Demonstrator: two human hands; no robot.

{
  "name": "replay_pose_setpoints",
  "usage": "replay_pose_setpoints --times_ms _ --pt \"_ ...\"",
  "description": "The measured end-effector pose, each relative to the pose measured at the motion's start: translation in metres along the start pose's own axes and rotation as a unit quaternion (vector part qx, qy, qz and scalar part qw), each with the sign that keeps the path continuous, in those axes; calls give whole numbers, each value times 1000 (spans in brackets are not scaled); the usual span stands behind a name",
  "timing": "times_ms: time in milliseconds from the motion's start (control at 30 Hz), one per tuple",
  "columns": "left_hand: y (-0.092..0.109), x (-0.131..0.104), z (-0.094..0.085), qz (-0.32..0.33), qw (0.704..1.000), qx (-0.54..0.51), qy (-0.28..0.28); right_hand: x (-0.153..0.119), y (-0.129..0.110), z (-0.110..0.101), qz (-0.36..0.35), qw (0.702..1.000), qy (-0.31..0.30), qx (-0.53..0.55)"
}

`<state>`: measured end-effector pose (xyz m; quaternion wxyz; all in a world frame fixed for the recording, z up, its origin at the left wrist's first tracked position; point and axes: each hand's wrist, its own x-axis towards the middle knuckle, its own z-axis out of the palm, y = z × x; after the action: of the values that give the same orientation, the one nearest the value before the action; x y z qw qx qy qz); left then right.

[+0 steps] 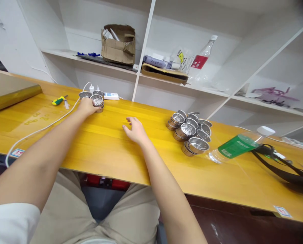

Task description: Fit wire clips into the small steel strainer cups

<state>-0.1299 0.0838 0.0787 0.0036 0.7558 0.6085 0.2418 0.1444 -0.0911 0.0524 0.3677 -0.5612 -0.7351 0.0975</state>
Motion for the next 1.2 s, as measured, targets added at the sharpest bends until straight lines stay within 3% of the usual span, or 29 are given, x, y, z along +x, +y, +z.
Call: replay_pose_setpoints --times_ms 133,433,867,1100,1200 --pt "5 1 7 -60 997 12 38 0 0 0 11 1000 -8 -2" --pt "15 -6 -7 7 998 39 47 0 0 0 10 1000 -8 6" --pt "15 -8 -19 -9 998 45 47 0 -2 -1 22 999 -26 6" --pt "16 -4 -29 19 994 31 107 1 0 0 22 999 -30 6" --pt "18 -5 -34 29 993 29 107 1 0 0 19 999 -31 8"
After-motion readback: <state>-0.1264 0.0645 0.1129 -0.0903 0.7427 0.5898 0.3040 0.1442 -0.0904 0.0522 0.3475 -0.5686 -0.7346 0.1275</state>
